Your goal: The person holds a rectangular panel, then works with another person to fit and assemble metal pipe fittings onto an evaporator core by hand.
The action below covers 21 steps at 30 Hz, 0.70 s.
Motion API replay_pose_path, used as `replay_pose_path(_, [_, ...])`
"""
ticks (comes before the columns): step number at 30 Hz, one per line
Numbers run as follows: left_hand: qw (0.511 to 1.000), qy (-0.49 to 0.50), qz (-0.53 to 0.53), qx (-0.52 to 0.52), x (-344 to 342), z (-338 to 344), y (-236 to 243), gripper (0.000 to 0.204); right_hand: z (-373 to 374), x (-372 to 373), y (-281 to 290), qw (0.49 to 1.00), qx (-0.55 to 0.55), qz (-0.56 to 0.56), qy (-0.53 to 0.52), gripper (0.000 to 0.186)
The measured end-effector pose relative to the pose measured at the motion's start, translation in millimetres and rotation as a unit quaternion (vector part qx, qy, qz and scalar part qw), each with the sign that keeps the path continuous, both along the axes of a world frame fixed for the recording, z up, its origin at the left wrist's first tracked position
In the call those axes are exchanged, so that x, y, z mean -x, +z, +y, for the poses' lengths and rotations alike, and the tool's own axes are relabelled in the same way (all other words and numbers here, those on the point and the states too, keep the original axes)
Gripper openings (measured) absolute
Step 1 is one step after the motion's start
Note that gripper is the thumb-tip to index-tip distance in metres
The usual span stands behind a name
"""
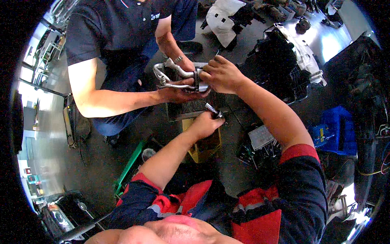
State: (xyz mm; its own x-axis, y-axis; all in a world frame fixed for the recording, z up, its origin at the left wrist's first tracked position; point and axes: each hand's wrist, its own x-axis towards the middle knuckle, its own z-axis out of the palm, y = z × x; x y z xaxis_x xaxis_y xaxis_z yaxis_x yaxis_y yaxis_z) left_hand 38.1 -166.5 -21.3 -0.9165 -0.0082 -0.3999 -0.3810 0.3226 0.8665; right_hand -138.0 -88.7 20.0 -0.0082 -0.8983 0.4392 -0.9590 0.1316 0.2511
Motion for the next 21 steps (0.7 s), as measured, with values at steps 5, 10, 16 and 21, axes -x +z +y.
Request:
replay_pose_path(5, [0.999,0.041,0.026,-0.005,-2.1,-2.0,-10.0,0.033,-9.0,3.0,-1.6,0.981,-0.157,-0.045,-0.103,0.015])
replay_pose_path(10, [0.998,0.044,0.041,0.006,-1.1,-1.5,-5.4,0.033,-3.7,9.3,-2.4,0.999,-0.006,-0.002,0.032,0.014])
replay_pose_path(16, [0.996,0.047,0.077,-0.024,-5.7,-3.1,-11.7,0.034,-12.6,6.3,6.3,1.000,-0.017,0.003,0.008,0.014])
replay_pose_path(21, [0.998,0.059,0.035,-0.001,-0.8,3.5,1.5,0.033,-6.7,5.7,1.7,0.999,-0.050,0.009,-0.009,0.021])
